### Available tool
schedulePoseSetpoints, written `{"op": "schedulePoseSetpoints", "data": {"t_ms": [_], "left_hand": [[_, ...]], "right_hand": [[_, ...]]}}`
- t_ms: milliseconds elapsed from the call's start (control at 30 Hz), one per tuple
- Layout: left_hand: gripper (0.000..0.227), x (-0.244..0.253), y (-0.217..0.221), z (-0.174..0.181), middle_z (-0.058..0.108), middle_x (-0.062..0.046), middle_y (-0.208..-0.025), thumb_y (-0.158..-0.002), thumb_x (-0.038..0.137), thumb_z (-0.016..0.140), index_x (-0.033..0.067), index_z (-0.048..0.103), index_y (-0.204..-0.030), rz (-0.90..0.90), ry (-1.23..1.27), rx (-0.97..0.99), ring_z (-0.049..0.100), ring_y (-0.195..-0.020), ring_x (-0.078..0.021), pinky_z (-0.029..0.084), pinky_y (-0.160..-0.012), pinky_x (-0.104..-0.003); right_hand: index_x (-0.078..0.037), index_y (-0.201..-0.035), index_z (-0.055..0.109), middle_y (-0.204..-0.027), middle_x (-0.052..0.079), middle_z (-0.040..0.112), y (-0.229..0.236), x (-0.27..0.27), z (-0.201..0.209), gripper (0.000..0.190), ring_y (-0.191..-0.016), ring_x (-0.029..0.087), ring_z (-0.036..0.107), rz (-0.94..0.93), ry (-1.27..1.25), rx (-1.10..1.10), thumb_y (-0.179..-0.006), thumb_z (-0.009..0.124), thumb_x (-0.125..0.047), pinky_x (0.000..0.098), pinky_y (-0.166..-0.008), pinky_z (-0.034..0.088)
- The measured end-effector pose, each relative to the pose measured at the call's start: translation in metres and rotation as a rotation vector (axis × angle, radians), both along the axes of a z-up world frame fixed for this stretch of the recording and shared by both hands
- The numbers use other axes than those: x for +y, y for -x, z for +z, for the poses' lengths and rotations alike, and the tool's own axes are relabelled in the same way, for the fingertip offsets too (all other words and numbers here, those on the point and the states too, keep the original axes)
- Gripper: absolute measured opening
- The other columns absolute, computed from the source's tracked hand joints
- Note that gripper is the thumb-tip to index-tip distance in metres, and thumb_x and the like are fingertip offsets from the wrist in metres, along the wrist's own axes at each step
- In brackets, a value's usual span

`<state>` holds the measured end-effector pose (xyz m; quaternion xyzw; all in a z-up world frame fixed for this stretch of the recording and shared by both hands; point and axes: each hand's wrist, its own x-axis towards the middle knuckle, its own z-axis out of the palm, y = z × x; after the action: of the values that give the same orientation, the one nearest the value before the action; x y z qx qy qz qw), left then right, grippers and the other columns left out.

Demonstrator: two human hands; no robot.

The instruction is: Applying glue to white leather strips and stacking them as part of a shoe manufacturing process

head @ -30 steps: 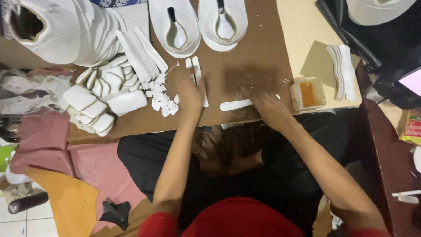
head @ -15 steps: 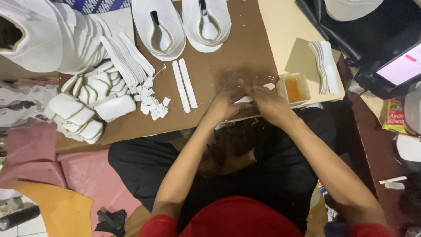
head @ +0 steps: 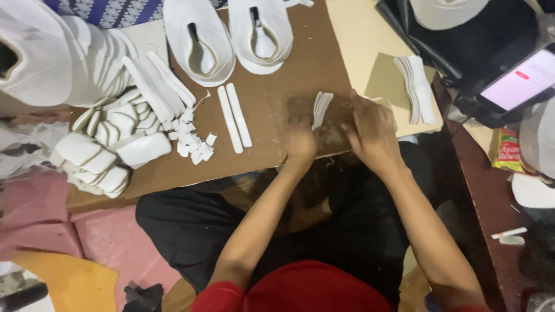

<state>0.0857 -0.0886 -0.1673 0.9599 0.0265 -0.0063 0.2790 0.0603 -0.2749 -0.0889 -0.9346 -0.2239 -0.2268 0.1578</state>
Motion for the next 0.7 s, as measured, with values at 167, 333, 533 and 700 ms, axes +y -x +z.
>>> {"op": "schedulePoseSetpoints", "data": {"t_ms": [167, 333, 533, 700], "left_hand": [[0.048, 0.000, 0.009, 0.043, 0.073, -0.011, -0.101, -0.091, 0.047, 0.072, 0.0104, 0.067, -0.122, -0.017, -0.282, -0.155, 0.070, -0.102, -0.0295, 0.055, -0.088, -0.039], [0.061, 0.001, -0.005, 0.034, 0.070, -0.021, -0.109, -0.085, 0.045, 0.080, 0.0039, 0.063, -0.126, -0.016, -0.065, -0.175, 0.070, -0.100, -0.0383, 0.059, -0.085, -0.044], [0.081, -0.006, -0.025, 0.014, 0.066, -0.021, -0.119, -0.075, 0.062, 0.081, 0.0058, 0.062, -0.130, 0.101, -0.164, -0.079, 0.069, -0.104, -0.0387, 0.062, -0.083, -0.045], [0.063, -0.025, -0.048, 0.015, 0.062, -0.011, -0.102, -0.076, 0.059, 0.080, 0.0098, 0.065, -0.113, -0.005, -0.077, -0.326, 0.069, -0.097, -0.0322, 0.058, -0.077, -0.040]], "right_hand": [[-0.013, -0.144, 0.059, -0.136, 0.008, 0.056, 0.027, -0.044, 0.017, 0.058, -0.129, 0.032, 0.052, -0.076, -0.054, -0.032, -0.093, 0.078, -0.035, 0.0465, -0.101, 0.035], [-0.019, -0.125, 0.071, -0.139, 0.009, 0.053, 0.037, -0.072, 0.015, 0.036, -0.135, 0.035, 0.048, -0.149, 0.026, -0.019, -0.103, 0.066, -0.048, 0.0500, -0.099, 0.035], [-0.022, -0.120, 0.074, -0.143, 0.009, 0.050, 0.036, -0.067, 0.016, 0.041, -0.140, 0.036, 0.043, -0.137, 0.060, 0.009, -0.101, 0.063, -0.056, 0.0497, -0.100, 0.034], [-0.020, -0.126, 0.070, -0.143, 0.012, 0.050, 0.042, -0.052, 0.026, 0.038, -0.137, 0.039, 0.044, -0.122, -0.021, 0.014, -0.103, 0.062, -0.050, 0.0518, -0.100, 0.033]]}}
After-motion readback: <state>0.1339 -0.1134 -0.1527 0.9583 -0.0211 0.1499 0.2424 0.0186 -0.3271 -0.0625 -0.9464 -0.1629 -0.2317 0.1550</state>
